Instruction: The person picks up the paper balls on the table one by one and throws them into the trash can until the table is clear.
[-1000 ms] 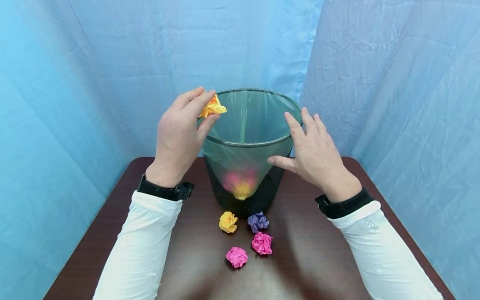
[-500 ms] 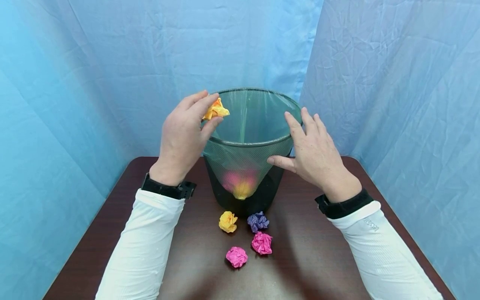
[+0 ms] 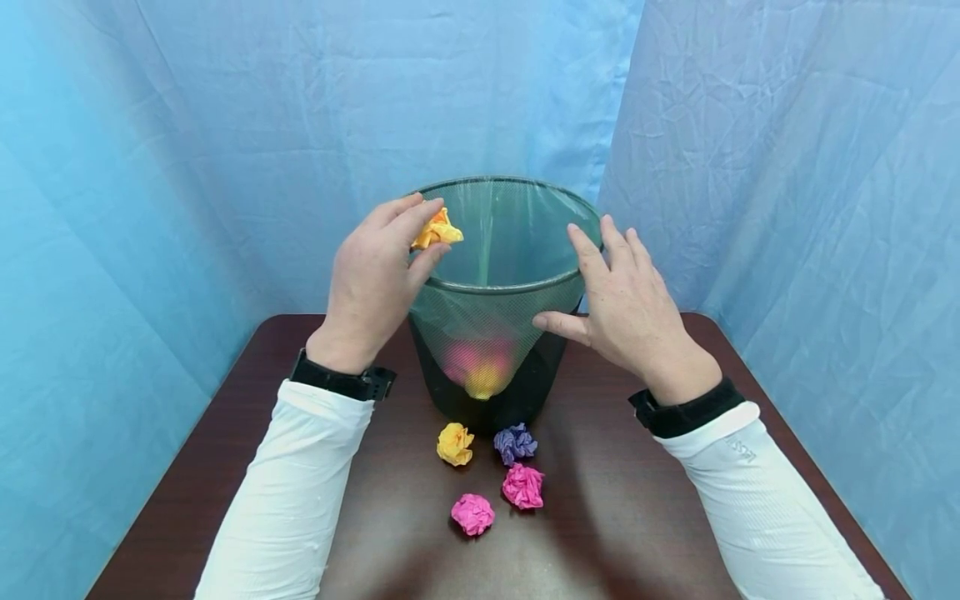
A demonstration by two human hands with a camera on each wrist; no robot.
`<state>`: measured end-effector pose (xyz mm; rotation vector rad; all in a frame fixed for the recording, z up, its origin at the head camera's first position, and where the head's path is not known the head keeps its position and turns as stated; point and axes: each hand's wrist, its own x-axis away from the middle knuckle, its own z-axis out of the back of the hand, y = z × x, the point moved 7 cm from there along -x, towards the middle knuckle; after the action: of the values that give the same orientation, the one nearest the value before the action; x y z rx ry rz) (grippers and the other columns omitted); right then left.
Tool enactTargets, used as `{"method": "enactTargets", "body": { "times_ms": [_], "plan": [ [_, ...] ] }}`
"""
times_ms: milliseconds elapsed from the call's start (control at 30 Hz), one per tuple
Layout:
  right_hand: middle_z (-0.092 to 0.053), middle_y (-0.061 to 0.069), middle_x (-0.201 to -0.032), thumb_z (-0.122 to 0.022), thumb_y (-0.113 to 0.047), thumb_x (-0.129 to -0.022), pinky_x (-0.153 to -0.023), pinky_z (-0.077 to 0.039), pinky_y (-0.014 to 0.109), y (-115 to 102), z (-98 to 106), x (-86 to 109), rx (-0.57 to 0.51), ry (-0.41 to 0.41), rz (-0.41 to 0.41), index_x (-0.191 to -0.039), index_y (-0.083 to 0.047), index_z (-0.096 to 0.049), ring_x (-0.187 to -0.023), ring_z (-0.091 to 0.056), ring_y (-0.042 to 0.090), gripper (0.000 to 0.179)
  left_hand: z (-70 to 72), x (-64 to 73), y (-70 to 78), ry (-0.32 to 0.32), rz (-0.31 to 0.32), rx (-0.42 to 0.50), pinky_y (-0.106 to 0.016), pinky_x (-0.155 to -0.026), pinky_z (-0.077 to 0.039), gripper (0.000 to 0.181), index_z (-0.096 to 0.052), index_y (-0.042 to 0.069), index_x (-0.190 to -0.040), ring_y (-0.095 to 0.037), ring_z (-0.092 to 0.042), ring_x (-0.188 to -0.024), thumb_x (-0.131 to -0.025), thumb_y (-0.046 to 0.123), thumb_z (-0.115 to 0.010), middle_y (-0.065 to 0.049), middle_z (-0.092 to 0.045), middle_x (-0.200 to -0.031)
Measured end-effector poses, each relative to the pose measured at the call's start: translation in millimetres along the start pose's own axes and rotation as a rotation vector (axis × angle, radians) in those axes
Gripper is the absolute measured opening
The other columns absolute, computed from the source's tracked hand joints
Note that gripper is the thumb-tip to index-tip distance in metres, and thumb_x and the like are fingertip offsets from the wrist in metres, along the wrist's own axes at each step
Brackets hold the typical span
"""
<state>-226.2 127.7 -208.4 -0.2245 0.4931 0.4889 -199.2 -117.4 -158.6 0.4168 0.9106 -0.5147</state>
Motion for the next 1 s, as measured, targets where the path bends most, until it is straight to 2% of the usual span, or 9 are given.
{"method": "enactTargets", "body": {
  "times_ms": [467,900,1000],
  "plan": [
    [-0.020,0.029,-0.158,-0.061,-0.074,-0.076,-0.109,-0.025,0.066,-1.2,-0.5,0.6,-0.003,0.005,0.000,-0.158,-0.015,-0.021,-0.141,-0.018,0.053,0.108,-2.7,1.9,-2.0,-0.023,0.009,0.009,-0.038,-0.092,-0.052,0.052,-0.062,0.011,-0.134,-0.018,-0.053,-0.125,-0.088,0.034,-0.069,-0.011,-0.063,-0.132],
    [-0.018,0.028,-0.159,-0.060,-0.075,-0.077,-0.110,-0.023,0.066,-2.2,-0.5,0.6,-0.013,-0.009,-0.006,-0.158,-0.015,-0.019,-0.142,-0.016,0.052,0.109,-2.7,2.5,-4.0,-0.037,0.022,0.002,-0.041,-0.088,-0.053,0.053,-0.060,0.013,-0.136,-0.017,-0.053,-0.126,-0.088,0.036,-0.068,-0.010,-0.063,-0.132],
    [-0.018,0.028,-0.159,-0.060,-0.075,-0.077,-0.109,-0.024,0.066,-2.6,-0.4,0.7,-0.016,-0.007,-0.005,-0.158,-0.015,-0.019,-0.141,-0.016,0.053,0.109,-2.4,3.1,-4.4,-0.040,0.027,-0.002,-0.041,-0.083,-0.055,0.054,-0.059,0.014,-0.137,-0.019,-0.062,-0.113,-0.088,0.035,-0.069,-0.010,-0.061,-0.135]
  ]
}}
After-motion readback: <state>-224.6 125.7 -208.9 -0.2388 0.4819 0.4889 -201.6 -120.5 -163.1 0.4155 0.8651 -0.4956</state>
